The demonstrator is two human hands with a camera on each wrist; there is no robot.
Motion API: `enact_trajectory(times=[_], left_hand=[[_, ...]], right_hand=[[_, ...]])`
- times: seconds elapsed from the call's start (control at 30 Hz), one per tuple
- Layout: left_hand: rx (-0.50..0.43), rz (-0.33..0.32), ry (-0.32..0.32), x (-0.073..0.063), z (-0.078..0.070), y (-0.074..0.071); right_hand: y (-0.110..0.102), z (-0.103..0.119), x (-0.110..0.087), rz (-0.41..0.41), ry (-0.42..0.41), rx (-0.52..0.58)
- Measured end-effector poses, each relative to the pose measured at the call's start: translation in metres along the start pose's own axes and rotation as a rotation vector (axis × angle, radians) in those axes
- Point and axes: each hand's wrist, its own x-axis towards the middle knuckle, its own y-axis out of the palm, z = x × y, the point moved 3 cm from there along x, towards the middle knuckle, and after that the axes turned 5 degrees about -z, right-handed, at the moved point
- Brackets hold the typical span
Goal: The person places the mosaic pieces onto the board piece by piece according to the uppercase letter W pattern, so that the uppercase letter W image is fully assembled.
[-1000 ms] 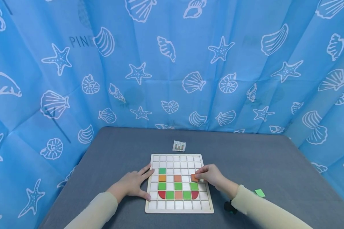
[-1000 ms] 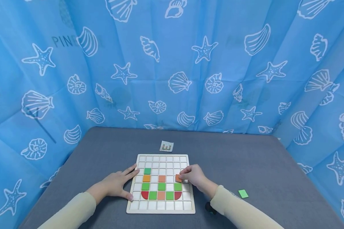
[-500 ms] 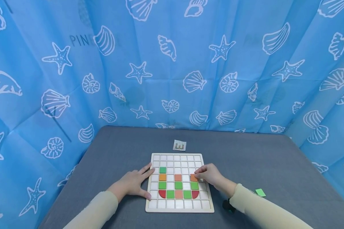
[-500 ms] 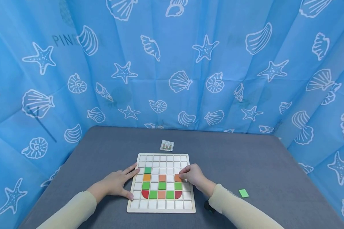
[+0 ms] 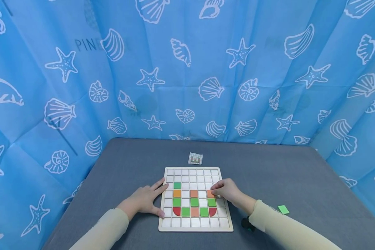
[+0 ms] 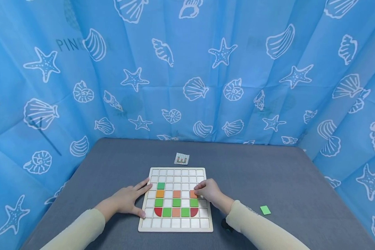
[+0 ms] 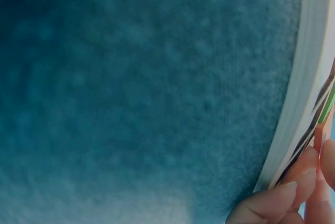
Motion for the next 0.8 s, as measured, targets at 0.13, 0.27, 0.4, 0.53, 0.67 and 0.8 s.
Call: enact_trajectory(times=[0.13,0.27,0.4,0.53,0.67,0.8], left_hand=[[0.005,-0.001,0.003,0.001,-0.001,0.001],[0.004,0.0,0.009,0.002,-0.002,0.001],[-0.002,0.009,0.013,0.002,-0.003,0.0],[-0.009,0.019,0.01,0.001,-0.002,-0.001],[-0.014,0.014,0.01,0.001,0.0,0.0],[-0.022,0.011,0.013,0.002,0.003,0.002]], right_hand=[[-0.001,-0.001,0.0,0.001,0.011,0.01],[-0.003,-0.004,0.0,-0.003,0.035,0.027],[-0.011,-0.003,-0.003,0.007,0.035,0.05],[-0.028,-0.002,-0.006,0.022,0.027,0.041],[-0.052,-0.005,-0.005,0.073,0.009,0.03],[-0.081,-0.011,-0.004,0.19,-0.045,0.031]])
